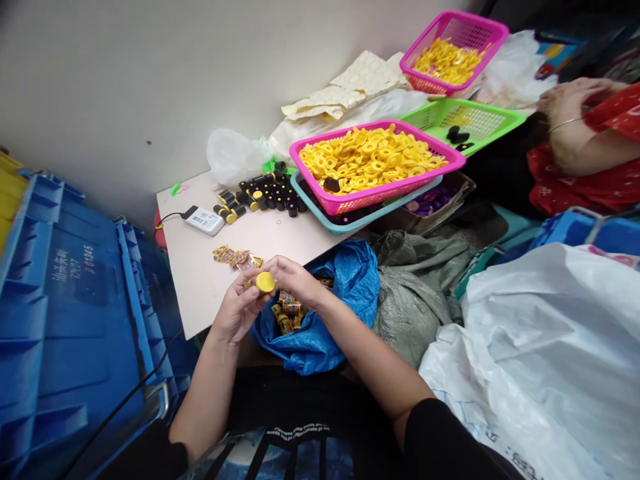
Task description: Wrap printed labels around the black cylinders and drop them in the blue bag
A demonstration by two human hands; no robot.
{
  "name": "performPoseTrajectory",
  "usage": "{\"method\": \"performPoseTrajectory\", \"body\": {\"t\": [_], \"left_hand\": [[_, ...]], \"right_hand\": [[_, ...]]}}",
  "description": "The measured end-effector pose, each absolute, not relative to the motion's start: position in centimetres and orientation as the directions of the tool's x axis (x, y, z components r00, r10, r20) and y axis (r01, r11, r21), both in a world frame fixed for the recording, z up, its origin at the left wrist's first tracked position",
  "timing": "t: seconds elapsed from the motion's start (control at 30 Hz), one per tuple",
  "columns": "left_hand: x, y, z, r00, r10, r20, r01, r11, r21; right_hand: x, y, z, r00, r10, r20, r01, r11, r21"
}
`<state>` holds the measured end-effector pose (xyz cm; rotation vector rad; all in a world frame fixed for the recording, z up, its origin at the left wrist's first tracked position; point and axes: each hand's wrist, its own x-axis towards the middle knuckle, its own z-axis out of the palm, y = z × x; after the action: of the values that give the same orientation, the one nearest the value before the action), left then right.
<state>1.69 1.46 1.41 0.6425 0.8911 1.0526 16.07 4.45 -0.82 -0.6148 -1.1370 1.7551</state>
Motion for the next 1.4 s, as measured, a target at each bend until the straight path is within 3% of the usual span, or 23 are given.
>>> {"method": "performPoseTrajectory", "body": {"t": [0.13, 0.27, 0.37, 0.5, 0.63, 0.7, 0.8, 0.87, 0.97, 1.07, 1.17, 1.27, 1.4], "left_hand": [[1.9, 1.2, 0.3, 0.252, 0.923, -0.290, -0.389, 0.371, 0.843], [1.4, 1.0, -1.3, 0.370, 0.885, -0.284, -0.208, 0.377, 0.903], [0.4, 1.2, -1.8, 0.452, 0.846, -0.283, -0.283, 0.436, 0.854], [-1.0, 2.0, -1.7, 0.413, 0.877, -0.245, -0.581, 0.461, 0.671], [-1.9, 2.8, -2.4, 0.430, 0.873, -0.229, -0.594, 0.464, 0.657], [-2.1, 2.8, -2.9, 0.437, 0.875, -0.208, -0.467, 0.419, 0.779], [-2.0, 2.3, -2.8, 0.449, 0.868, -0.211, -0.023, 0.247, 0.969], [-2.1, 2.3, -2.0, 0.416, 0.882, -0.223, 0.286, 0.106, 0.952], [-3.4, 3.5, -1.1, 0.262, 0.945, -0.197, 0.549, 0.022, 0.836], [-6.2, 6.2, -1.9, 0.033, 0.999, -0.021, 0.701, -0.009, 0.714], [-8.9, 8.6, -4.3, 0.111, 0.981, 0.157, 0.819, -0.180, 0.545], [-10.0, 9.4, -6.4, 0.162, 0.963, 0.214, 0.812, -0.254, 0.525], [-9.6, 9.2, -7.0, -0.026, 0.952, 0.305, 0.754, -0.182, 0.631]], "right_hand": [[17.6, 5.1, -0.8, -0.581, 0.809, 0.084, -0.239, -0.071, -0.969], [19.9, 6.2, -0.3, -0.785, 0.611, -0.101, 0.056, -0.093, -0.994], [20.8, 7.8, 0.2, -0.864, 0.460, -0.207, 0.172, -0.117, -0.978], [19.7, 10.4, 0.3, -0.782, 0.609, -0.134, 0.179, 0.012, -0.984], [17.6, 13.2, 0.0, -0.606, 0.795, -0.026, 0.111, 0.052, -0.992], [16.5, 14.9, -0.2, -0.537, 0.844, 0.005, 0.128, 0.087, -0.988], [14.2, 18.2, -0.7, -0.473, 0.878, 0.071, 0.261, 0.216, -0.941], [11.8, 20.9, -1.1, -0.450, 0.883, 0.135, 0.415, 0.340, -0.844], [7.4, 24.6, -1.7, -0.491, 0.839, 0.235, 0.635, 0.529, -0.563], [3.5, 26.8, -2.7, -0.579, 0.768, 0.273, 0.723, 0.639, -0.264], [1.5, 27.4, -4.0, -0.671, 0.691, 0.268, 0.692, 0.714, -0.109], [1.2, 27.0, -4.9, -0.657, 0.702, 0.274, 0.712, 0.698, -0.079], [2.3, 25.7, -5.0, -0.548, 0.767, 0.332, 0.757, 0.624, -0.193]]}}
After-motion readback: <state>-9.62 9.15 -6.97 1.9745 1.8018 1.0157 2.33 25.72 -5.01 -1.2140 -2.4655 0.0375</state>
